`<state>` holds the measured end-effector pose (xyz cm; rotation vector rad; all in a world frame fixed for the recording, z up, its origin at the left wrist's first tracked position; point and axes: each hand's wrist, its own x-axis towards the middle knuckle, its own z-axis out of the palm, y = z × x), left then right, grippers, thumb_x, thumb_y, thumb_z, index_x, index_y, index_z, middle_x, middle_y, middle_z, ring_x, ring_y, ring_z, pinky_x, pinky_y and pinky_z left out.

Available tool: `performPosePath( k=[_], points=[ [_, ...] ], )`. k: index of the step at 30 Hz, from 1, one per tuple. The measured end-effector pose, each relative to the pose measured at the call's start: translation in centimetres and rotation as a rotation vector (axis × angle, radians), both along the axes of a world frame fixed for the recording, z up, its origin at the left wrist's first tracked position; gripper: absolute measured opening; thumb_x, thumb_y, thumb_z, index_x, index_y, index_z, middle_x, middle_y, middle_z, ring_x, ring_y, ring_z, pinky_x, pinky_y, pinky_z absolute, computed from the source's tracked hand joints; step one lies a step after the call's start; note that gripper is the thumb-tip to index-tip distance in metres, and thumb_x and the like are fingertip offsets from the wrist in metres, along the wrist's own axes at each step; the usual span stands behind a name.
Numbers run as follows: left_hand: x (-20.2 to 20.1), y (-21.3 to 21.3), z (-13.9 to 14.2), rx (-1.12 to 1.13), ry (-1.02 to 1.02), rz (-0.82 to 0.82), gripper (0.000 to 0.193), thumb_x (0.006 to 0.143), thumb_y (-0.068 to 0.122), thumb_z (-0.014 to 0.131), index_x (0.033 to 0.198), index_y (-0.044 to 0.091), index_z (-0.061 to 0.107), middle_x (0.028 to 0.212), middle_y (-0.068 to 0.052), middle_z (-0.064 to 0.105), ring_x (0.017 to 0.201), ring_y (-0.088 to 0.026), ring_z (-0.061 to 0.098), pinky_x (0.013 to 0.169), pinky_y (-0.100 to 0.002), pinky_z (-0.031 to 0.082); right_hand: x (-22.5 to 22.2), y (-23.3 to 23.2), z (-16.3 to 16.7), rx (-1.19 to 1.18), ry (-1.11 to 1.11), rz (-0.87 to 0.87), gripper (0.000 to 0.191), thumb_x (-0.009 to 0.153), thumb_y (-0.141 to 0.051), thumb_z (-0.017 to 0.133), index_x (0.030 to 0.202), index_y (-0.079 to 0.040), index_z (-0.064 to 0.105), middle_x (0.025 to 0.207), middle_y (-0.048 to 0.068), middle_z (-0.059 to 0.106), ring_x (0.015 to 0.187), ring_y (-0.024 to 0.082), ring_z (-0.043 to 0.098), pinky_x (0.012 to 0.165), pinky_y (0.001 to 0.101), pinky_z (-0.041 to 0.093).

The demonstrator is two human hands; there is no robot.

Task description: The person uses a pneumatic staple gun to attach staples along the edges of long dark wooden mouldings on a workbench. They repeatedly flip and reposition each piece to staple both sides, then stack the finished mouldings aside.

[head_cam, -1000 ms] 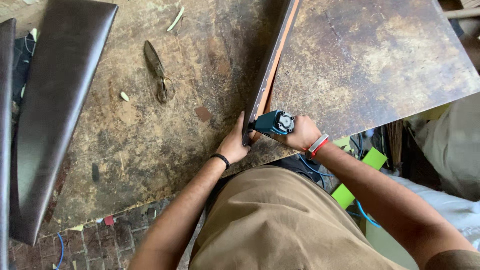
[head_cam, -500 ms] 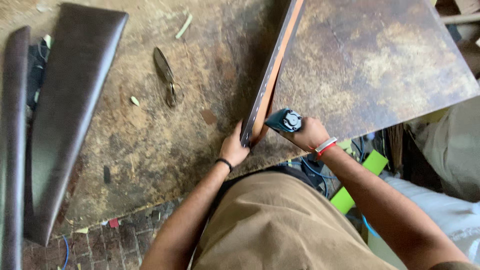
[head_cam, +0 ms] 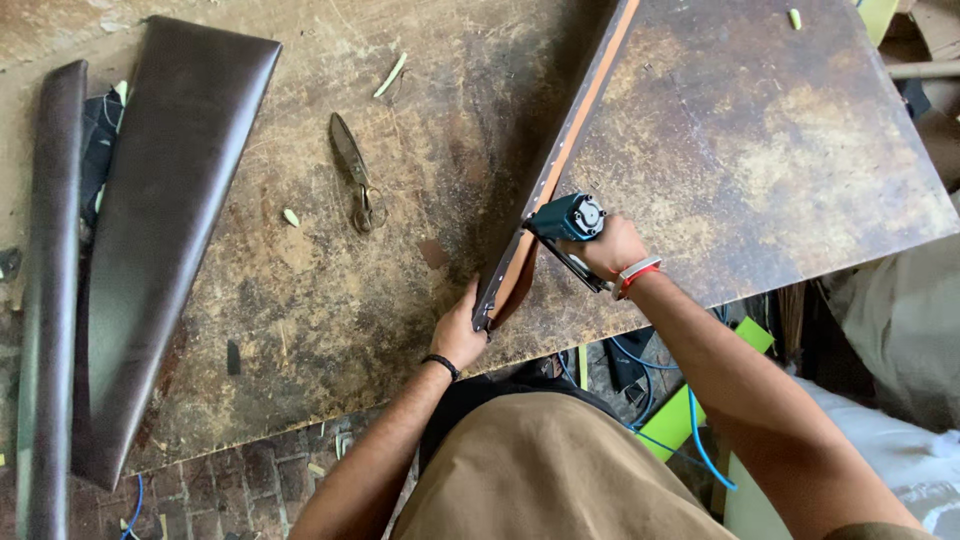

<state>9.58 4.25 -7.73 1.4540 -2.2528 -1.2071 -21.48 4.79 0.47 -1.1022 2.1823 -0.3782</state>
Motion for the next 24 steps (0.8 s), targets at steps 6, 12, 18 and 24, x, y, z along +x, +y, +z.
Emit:
performPosePath(
  k=[6, 12, 18, 24],
  points=[
    [0.1, -0.1, 0.8, 0.035, -0.021, 0.025, 0.097, 0.076, -0.003, 0.067, 0.159, 0.028, 0.028, 0.126, -0.019, 0.069, 0.103, -0.036, 0.072, 0.087, -0.045, 0.059, -0.1, -0.4, -0.7, 0.043, 0.059, 0.001, 0.06, 0.075, -0.054, 0.083, 0.102, -0.001, 0.077, 0.091, 0.019, 0.077, 0.079, 0.03, 0.077, 0.076, 0.0409, 0.063],
    [0.7, -0.8, 3.2, 0.018, -0.119, 0.133, 0.091, 0.078, -0.004, 0.063, 0.157, 0.033, 0.039, 0.114, -0.015, 0.075, 0.092, -0.03, 0.076, 0.081, -0.042, 0.061, -5.3, 1.5, -1.8, 0.079, 0.283, 0.047, 0.062, 0.085, -0.06, 0.073, 0.114, -0.006, 0.076, 0.102, 0.023, 0.076, 0.094, 0.038, 0.074, 0.086, 0.0475, 0.059],
    [1.5, -1.3, 5.3, -0.238, -0.122, 0.177, 0.085, 0.078, -0.006, 0.062, 0.153, 0.031, 0.047, 0.122, -0.011, 0.074, 0.1, -0.027, 0.075, 0.081, -0.04, 0.061, -9.0, 3.9, -4.5, -0.052, 0.479, 0.037, 0.082, 0.081, -0.05, 0.077, 0.148, -0.008, 0.057, 0.119, 0.026, 0.066, 0.108, 0.043, 0.065, 0.089, 0.0501, 0.054],
    [0.7, -0.6, 7.1, -0.666, 0.01, 0.208, 0.076, 0.073, -0.01, 0.062, 0.142, 0.022, 0.061, 0.142, -0.008, 0.064, 0.126, -0.03, 0.067, 0.095, -0.04, 0.06, -8.4, 2.8, -2.9, -0.085, 0.551, 0.101, 0.07, 0.082, -0.044, 0.082, 0.141, -0.014, 0.06, 0.141, 0.017, 0.058, 0.137, 0.035, 0.05, 0.116, 0.0438, 0.043]
  ],
)
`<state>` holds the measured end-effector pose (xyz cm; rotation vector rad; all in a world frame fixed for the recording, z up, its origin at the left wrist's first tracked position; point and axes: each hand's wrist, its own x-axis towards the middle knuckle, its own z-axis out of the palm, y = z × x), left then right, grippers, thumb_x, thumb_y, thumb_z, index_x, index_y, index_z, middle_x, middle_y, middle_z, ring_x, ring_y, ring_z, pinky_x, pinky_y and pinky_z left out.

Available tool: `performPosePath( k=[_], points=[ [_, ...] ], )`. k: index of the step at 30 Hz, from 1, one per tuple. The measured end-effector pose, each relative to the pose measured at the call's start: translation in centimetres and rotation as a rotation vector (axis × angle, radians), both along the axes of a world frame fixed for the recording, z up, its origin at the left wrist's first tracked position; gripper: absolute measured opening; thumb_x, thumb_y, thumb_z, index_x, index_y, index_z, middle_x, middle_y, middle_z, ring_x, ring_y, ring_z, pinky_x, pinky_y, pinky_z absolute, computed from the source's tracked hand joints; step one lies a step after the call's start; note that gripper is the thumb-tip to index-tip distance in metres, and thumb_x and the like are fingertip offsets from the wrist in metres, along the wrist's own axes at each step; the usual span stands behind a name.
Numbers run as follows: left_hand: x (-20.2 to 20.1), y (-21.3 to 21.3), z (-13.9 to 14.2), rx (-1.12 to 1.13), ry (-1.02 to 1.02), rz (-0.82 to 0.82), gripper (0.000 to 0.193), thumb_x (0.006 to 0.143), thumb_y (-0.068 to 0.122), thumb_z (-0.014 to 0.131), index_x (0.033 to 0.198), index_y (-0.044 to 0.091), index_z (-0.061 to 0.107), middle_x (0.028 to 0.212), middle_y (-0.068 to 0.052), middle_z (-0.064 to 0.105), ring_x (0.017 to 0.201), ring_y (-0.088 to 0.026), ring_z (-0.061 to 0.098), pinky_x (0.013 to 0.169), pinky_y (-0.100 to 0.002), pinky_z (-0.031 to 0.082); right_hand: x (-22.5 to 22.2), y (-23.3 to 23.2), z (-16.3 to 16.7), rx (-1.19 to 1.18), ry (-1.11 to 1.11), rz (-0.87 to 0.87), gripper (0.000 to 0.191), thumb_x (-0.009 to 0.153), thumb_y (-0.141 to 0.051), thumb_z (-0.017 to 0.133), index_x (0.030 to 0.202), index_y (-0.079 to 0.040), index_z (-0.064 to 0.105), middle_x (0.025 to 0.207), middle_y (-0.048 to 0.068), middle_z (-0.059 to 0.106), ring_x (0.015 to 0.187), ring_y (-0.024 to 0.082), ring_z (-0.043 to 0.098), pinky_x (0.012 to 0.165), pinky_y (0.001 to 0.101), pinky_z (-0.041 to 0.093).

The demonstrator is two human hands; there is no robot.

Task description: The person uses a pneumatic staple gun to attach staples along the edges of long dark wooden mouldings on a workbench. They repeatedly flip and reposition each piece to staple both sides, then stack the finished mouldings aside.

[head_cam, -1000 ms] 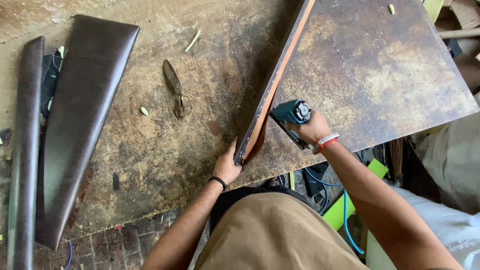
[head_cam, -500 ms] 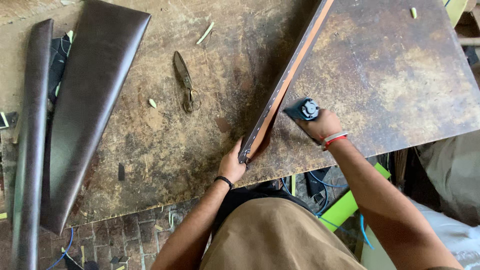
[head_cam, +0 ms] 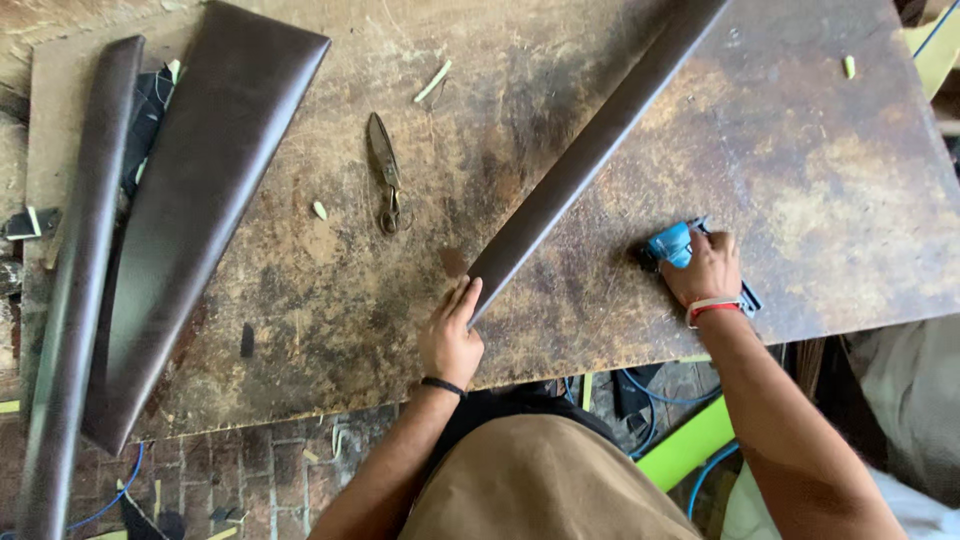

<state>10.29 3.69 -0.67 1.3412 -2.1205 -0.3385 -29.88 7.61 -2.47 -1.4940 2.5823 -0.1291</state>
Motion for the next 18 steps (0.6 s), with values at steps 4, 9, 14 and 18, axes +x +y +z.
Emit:
performPosePath(
  k=[4, 9, 14, 18],
  points=[
    [-0.5, 0.5, 1.7, -0.074, 0.004, 0.007, 0.072, 0.071, -0.01, 0.062, 0.136, 0.02, 0.065, 0.143, -0.007, 0.063, 0.129, -0.032, 0.063, 0.1, -0.043, 0.059, 1.2, -5.4, 4.0, -0.245, 0.024, 0.145, 0.085, 0.079, -0.022, 0.082, 0.156, -0.015, 0.049, 0.157, 0.019, 0.045, 0.144, 0.037, 0.041, 0.118, 0.0456, 0.036],
    [-0.9, 0.6, 3.2, 0.007, -0.003, 0.049, 0.068, 0.078, -0.013, 0.061, 0.138, 0.019, 0.066, 0.146, -0.005, 0.061, 0.13, -0.031, 0.062, 0.087, -0.037, 0.063, 2.1, -13.8, 6.2, -0.307, 0.113, 0.432, 0.086, 0.075, -0.021, 0.083, 0.153, -0.021, 0.046, 0.157, 0.02, 0.039, 0.146, 0.037, 0.036, 0.116, 0.05, 0.03],
    [0.6, -0.4, 3.3, -0.032, -0.012, -0.026, 0.071, 0.071, -0.014, 0.06, 0.135, 0.018, 0.065, 0.143, -0.004, 0.063, 0.126, -0.032, 0.064, 0.078, -0.034, 0.065, 0.8, -19.5, 6.3, -0.443, 0.248, 0.628, 0.047, 0.089, -0.014, 0.075, 0.134, -0.024, 0.067, 0.145, 0.0, 0.063, 0.145, 0.021, 0.05, 0.125, 0.0448, 0.033],
    [4.6, -3.6, 3.0, 0.189, 0.309, 0.125, 0.055, 0.087, -0.011, 0.06, 0.129, 0.024, 0.068, 0.139, -0.001, 0.067, 0.105, -0.015, 0.075, 0.056, -0.024, 0.062, 0.8, -21.1, 7.4, -0.521, 0.223, 0.82, 0.027, 0.089, -0.022, 0.078, 0.116, -0.022, 0.075, 0.12, -0.002, 0.075, 0.125, 0.016, 0.062, 0.117, 0.0464, 0.041]
  ],
)
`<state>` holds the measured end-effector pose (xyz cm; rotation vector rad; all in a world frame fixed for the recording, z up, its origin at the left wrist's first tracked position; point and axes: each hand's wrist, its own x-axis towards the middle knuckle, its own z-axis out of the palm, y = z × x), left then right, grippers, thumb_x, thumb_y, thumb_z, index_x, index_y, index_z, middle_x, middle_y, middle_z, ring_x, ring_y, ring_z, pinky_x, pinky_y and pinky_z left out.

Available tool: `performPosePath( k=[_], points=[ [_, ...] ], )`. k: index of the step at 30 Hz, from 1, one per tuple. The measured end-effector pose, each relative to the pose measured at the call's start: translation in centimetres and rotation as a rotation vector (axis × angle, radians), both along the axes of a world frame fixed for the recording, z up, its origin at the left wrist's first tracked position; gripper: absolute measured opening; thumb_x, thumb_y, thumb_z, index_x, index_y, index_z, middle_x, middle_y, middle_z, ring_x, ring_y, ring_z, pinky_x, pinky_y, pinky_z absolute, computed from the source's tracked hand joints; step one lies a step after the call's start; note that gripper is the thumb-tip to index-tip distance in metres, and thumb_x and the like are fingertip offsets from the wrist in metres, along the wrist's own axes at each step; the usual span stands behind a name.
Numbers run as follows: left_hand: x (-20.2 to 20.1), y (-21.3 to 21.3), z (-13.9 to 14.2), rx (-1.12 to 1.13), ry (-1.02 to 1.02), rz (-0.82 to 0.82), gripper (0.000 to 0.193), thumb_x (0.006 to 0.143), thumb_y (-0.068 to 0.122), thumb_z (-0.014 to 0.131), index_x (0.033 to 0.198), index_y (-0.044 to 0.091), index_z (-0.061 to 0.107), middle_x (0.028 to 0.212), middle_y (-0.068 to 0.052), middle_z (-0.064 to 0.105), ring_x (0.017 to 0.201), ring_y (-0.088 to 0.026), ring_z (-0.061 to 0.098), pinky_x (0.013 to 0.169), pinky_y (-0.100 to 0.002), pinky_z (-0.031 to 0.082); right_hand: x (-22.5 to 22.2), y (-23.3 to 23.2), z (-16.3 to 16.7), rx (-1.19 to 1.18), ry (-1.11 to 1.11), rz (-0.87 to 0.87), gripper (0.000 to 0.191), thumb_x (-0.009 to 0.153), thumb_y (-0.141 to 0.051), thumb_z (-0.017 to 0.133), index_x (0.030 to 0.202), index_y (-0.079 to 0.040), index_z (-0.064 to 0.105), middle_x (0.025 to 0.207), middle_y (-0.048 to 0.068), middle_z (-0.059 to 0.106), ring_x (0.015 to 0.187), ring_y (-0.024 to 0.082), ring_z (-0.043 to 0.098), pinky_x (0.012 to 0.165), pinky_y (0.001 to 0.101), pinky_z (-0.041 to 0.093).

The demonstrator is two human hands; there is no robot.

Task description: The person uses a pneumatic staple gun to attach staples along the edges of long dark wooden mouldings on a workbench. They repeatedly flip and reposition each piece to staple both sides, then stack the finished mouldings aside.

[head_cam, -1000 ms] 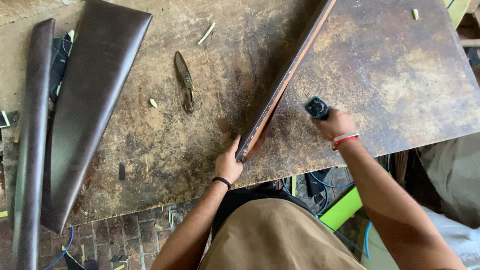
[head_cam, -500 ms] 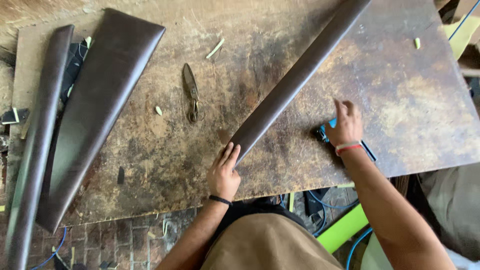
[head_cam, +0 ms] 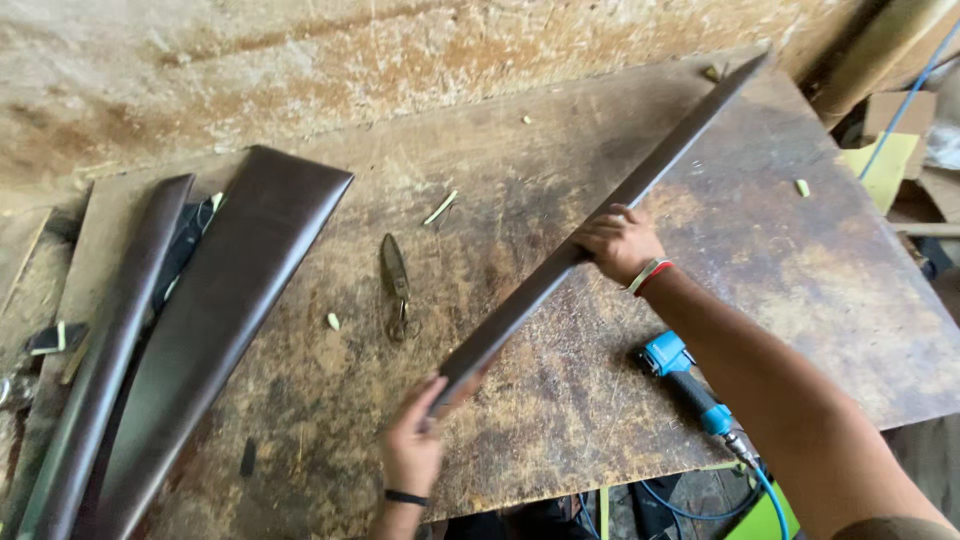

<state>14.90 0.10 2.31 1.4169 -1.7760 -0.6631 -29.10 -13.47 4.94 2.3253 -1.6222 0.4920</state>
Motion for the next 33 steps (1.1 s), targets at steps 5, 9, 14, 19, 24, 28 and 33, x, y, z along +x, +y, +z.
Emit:
performPosePath(
  k=[5, 9, 14, 19, 24, 28, 33],
  points=[
    [7.9, -6.1, -0.3, 0.053, 0.061, 0.126, 0.043, 0.086, -0.002, 0.069, 0.123, 0.02, 0.076, 0.123, -0.006, 0.078, 0.106, -0.014, 0.073, 0.073, -0.03, 0.063, 3.3, 1.8, 3.9, 0.05, 0.123, 0.104, 0.015, 0.095, -0.029, 0.076, 0.107, -0.019, 0.073, 0.104, -0.001, 0.078, 0.109, 0.016, 0.07, 0.112, 0.0424, 0.049],
    [9.2, -12.1, -3.0, 0.302, 0.088, 0.471, 0.043, 0.09, 0.009, 0.074, 0.131, 0.011, 0.063, 0.127, -0.012, 0.072, 0.111, -0.019, 0.067, 0.088, -0.033, 0.053, 6.4, 3.5, 7.9, 0.033, 0.028, -0.023, 0.033, 0.087, -0.042, 0.067, 0.11, -0.019, 0.064, 0.1, 0.005, 0.078, 0.101, 0.03, 0.073, 0.085, 0.0486, 0.054],
    [1.3, -11.1, -6.6, 0.651, 0.133, 0.029, 0.055, 0.082, 0.018, 0.079, 0.133, 0.01, 0.061, 0.141, -0.014, 0.063, 0.13, -0.026, 0.06, 0.109, -0.042, 0.049, 9.0, 3.0, 10.7, 0.368, -0.08, -0.349, 0.034, 0.093, -0.038, 0.065, 0.123, -0.021, 0.064, 0.076, 0.014, 0.073, 0.066, 0.035, 0.072, 0.055, 0.0492, 0.055],
    [-6.5, -4.3, -3.9, 0.939, 0.207, -0.479, 0.066, 0.088, 0.046, 0.072, 0.145, 0.016, 0.057, 0.152, -0.011, 0.054, 0.138, -0.025, 0.055, 0.114, -0.049, 0.044, 8.9, 0.8, 11.3, 0.107, -0.466, -0.441, 0.034, 0.095, -0.046, 0.068, 0.102, -0.013, 0.074, 0.072, 0.017, 0.071, 0.062, 0.037, 0.07, 0.059, 0.048, 0.056],
    [-10.4, -0.9, -1.5, 1.114, 0.419, -0.838, 0.085, 0.086, 0.056, 0.071, 0.154, 0.013, 0.042, 0.147, -0.019, 0.057, 0.138, -0.032, 0.055, 0.116, -0.052, 0.047, 5.4, -2.4, 12.8, 0.043, -0.703, -0.627, 0.038, 0.097, -0.04, 0.074, 0.094, -0.002, 0.075, 0.078, 0.023, 0.069, 0.07, 0.04, 0.069, 0.065, 0.047, 0.053],
    [-12.0, -0.9, -1.4, 1.128, 0.409, -0.937, 0.084, 0.084, 0.051, 0.074, 0.152, 0.009, 0.045, 0.147, -0.018, 0.057, 0.14, -0.032, 0.053, 0.114, -0.052, 0.046, 2.8, -4.4, 13.7, -0.132, -0.935, -0.762, 0.037, 0.092, -0.038, 0.078, 0.101, -0.003, 0.076, 0.079, 0.022, 0.07, 0.067, 0.031, 0.069, 0.067, 0.0411, 0.053],
    [-12.1, -4.1, -1.1, 1.033, 0.541, -0.713, 0.095, 0.075, 0.044, 0.084, 0.149, 0.007, 0.038, 0.142, -0.022, 0.052, 0.135, -0.037, 0.051, 0.113, -0.055, 0.048, -1.2, -4.7, 12.7, -0.352, -1.31, -0.813, 0.037, 0.094, -0.035, 0.075, 0.1, 0.001, 0.078, 0.075, 0.013, 0.074, 0.067, 0.014, 0.06, 0.067, 0.0339, 0.052]
  ],
)
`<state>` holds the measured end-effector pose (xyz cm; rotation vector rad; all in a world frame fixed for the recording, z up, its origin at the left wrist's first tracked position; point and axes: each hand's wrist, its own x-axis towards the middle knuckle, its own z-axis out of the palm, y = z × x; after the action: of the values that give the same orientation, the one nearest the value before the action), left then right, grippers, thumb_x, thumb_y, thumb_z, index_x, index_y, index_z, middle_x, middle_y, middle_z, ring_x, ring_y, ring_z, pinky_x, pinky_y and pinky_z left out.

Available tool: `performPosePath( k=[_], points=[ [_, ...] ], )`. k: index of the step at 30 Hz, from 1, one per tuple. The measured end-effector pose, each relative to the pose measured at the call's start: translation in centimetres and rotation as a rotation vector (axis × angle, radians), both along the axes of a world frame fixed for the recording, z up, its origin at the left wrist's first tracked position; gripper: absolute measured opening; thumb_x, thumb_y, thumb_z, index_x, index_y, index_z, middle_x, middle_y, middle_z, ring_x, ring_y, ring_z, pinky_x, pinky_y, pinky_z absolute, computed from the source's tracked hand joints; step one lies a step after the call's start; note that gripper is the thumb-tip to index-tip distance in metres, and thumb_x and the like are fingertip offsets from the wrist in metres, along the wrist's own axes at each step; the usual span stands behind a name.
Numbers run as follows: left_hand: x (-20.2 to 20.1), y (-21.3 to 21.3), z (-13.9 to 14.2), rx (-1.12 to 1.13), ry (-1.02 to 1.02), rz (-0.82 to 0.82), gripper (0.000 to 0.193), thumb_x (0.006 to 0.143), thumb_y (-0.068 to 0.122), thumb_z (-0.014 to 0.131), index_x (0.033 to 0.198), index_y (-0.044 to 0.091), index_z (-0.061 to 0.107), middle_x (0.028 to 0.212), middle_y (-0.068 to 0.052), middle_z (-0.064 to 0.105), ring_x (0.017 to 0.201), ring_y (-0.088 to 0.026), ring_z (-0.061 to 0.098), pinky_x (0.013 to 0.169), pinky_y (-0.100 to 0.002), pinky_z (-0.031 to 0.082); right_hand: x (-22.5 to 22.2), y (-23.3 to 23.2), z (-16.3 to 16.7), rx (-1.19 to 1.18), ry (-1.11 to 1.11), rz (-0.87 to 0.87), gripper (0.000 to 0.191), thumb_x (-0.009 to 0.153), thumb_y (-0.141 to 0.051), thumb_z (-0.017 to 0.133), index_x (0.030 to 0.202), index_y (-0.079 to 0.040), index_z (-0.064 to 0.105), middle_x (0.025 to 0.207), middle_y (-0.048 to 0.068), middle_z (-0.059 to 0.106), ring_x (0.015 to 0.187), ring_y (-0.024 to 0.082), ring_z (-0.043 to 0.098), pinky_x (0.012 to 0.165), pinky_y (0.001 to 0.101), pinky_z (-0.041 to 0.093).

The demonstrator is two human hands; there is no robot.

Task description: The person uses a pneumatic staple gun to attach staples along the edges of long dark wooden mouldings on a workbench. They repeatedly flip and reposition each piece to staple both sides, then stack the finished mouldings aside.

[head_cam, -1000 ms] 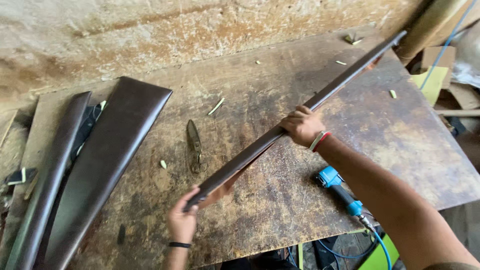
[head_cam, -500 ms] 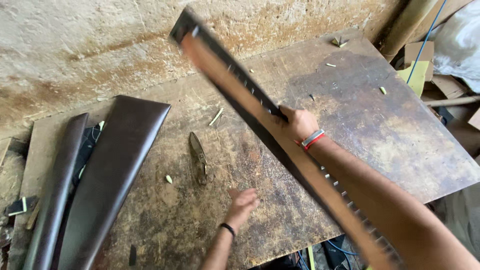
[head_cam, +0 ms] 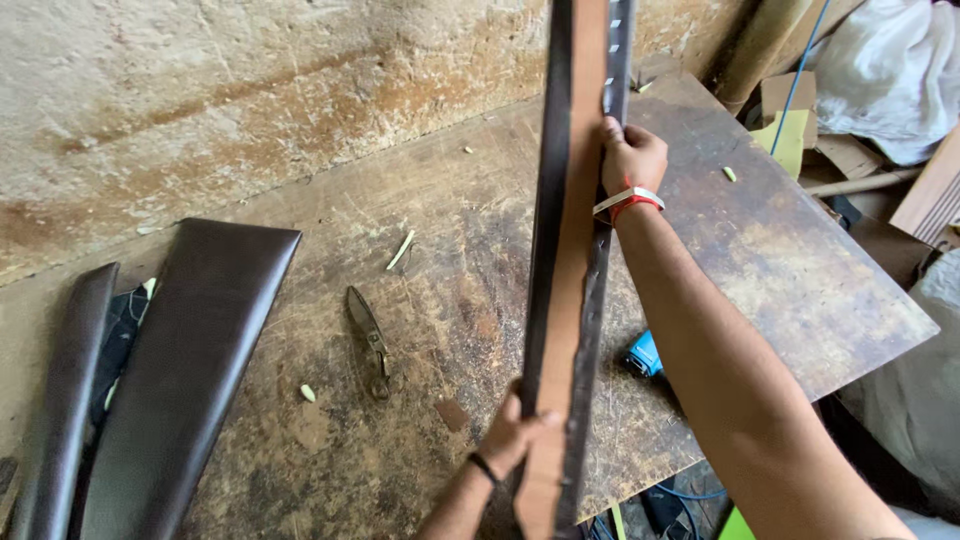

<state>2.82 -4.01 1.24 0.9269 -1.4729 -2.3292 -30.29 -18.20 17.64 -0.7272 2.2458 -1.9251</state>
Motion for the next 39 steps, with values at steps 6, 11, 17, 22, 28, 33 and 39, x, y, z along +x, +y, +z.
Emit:
performPosePath(
  k=[6, 11, 17, 22, 28, 33, 39],
  points=[
    [3.2, -7.8, 2.5, -0.312, -0.022, -0.133, 0.102, 0.08, 0.059, 0.072, 0.159, 0.008, 0.034, 0.152, -0.021, 0.05, 0.143, -0.032, 0.045, 0.116, -0.055, 0.04, 3.2, 3.4, -7.2, -0.042, -0.398, -0.071, 0.044, 0.093, -0.041, 0.071, 0.092, 0.003, 0.075, 0.087, 0.013, 0.074, 0.077, 0.019, 0.062, 0.071, 0.0387, 0.051],
    [0.4, -11.2, 2.3, -0.394, 0.021, -0.171, 0.097, 0.08, 0.046, 0.075, 0.159, 0.013, 0.031, 0.148, -0.02, 0.054, 0.134, -0.032, 0.055, 0.11, -0.051, 0.049, 18.5, 10.4, -17.1, -0.435, -1.069, 0.153, 0.043, 0.101, -0.042, 0.055, 0.111, -0.004, 0.069, 0.107, 0.014, 0.075, 0.093, 0.025, 0.07, 0.088, 0.0412, 0.056],
    [0.1, -8.1, 0.0, -0.56, -0.562, -0.231, 0.078, 0.08, 0.016, 0.076, 0.15, 0.014, 0.04, 0.12, -0.016, 0.074, 0.103, -0.028, 0.075, 0.089, -0.043, 0.061, 29.9, 18.6, -24.6, -0.183, -1.303, 0.217, 0.043, 0.102, -0.039, 0.048, 0.124, -0.006, 0.063, 0.111, 0.011, 0.073, 0.1, 0.023, 0.07, 0.089, 0.0413, 0.058],
    [2.5, -4.3, -1.0, -0.473, -0.772, -0.215, 0.087, 0.084, 0.011, 0.07, 0.158, 0.02, 0.025, 0.121, -0.015, 0.071, 0.099, -0.03, 0.075, 0.082, -0.046, 0.062, 27.0, 21.7, -25.9, 0.537, -0.915, 0.454, 0.034, 0.093, -0.03, 0.063, 0.124, -0.016, 0.07, 0.104, 0.005, 0.079, 0.087, 0.023, 0.071, 0.076, 0.042, 0.057],
    [3.2, -1.0, -3.6, -0.642, -0.674, -0.191, 0.097, 0.077, -0.004, 0.066, 0.16, 0.013, 0.016, 0.158, -0.021, 0.041, 0.117, -0.035, 0.068, 0.094, -0.045, 0.062, 16.7, 17.5, -23.3, 0.037, -1.155, 0.078, 0.053, 0.097, -0.061, 0.05, 0.105, -0.01, 0.064, 0.091, 0.007, 0.07, 0.082, 0.022, 0.066, 0.08, 0.0428, 0.053],
    [3.5, -1.6, -5.1, -0.741, -0.401, -0.301, 0.111, 0.08, 0.021, 0.078, 0.16, 0.013, 0.002, 0.171, -0.019, 0.003, 0.15, -0.038, 0.028, 0.114, -0.048, 0.041, 8.5, 10.3, -22.7, 0.172, -1.078, -0.032, 0.059, 0.096, -0.062, 0.053, 0.099, -0.005, 0.068, 0.081, 0.009, 0.065, 0.075, 0.023, 0.062, 0.075, 0.0408, 0.049],
    [1.5, -5.6, -8.4, -0.509, -0.066, -0.305, 0.099, 0.095, 0.07, 0.042, 0.167, 0.017, 0.0, 0.177, -0.016, -0.003, 0.162, -0.034, 0.001, 0.127, -0.053, 0.019, 7.9, 6.5, -25.6, 0.206, -0.463, -0.25, 0.041, 0.105, -0.039, 0.05, 0.103, -0.003, 0.07, 0.084, 0.005, 0.071, 0.074, 0.016, 0.061, 0.072, 0.0333, 0.05]
  ],
)
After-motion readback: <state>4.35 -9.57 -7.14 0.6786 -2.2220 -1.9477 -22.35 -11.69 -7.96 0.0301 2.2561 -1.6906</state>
